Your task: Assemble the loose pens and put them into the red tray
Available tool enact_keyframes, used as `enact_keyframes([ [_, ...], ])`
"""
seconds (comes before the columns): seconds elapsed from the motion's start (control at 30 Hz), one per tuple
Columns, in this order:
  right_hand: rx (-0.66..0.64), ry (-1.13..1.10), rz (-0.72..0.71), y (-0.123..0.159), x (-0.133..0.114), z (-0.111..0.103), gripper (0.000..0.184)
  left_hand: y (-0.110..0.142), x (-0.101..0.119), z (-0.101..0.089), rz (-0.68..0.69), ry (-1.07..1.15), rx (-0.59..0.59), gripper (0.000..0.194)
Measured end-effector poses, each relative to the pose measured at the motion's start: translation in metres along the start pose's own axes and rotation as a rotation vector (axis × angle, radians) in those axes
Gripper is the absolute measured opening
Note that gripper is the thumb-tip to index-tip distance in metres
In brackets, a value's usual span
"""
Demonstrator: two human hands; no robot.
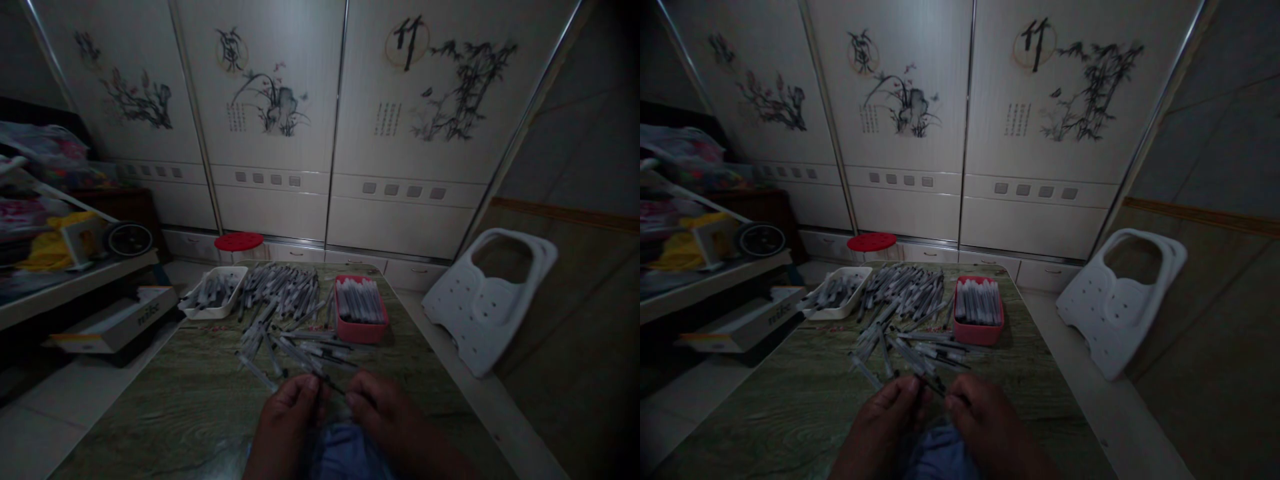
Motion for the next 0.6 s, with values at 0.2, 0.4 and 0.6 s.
enact_keyframes([
  [0.2, 0.210, -0.232, 0.156, 0.021, 0.036, -0.049, 0.022, 0.004, 0.012, -0.017, 0.081, -0.154, 0.210, 0.047],
  [0.4, 0.340, -0.340, 0.217, 0.047, 0.052, -0.089, 0.023, 0.010, 0.023, -0.011, 0.239, -0.430, 0.319, 0.037],
  [0.6, 0.429, -0.479, 0.183, 0.065, 0.045, -0.115, 0.034, 0.015, 0.014, 0.010, 0.361, -0.758, 0.289, 0.032],
])
Point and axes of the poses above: each hand's wrist, its own y-axis away from the middle knuckle, its own z-axis out of the palm, x = y × z, the point moved 7 cm from there along -y, towards the middle knuckle, and after that the axes turned 14 degrees about -z, right-handed, at the moved point
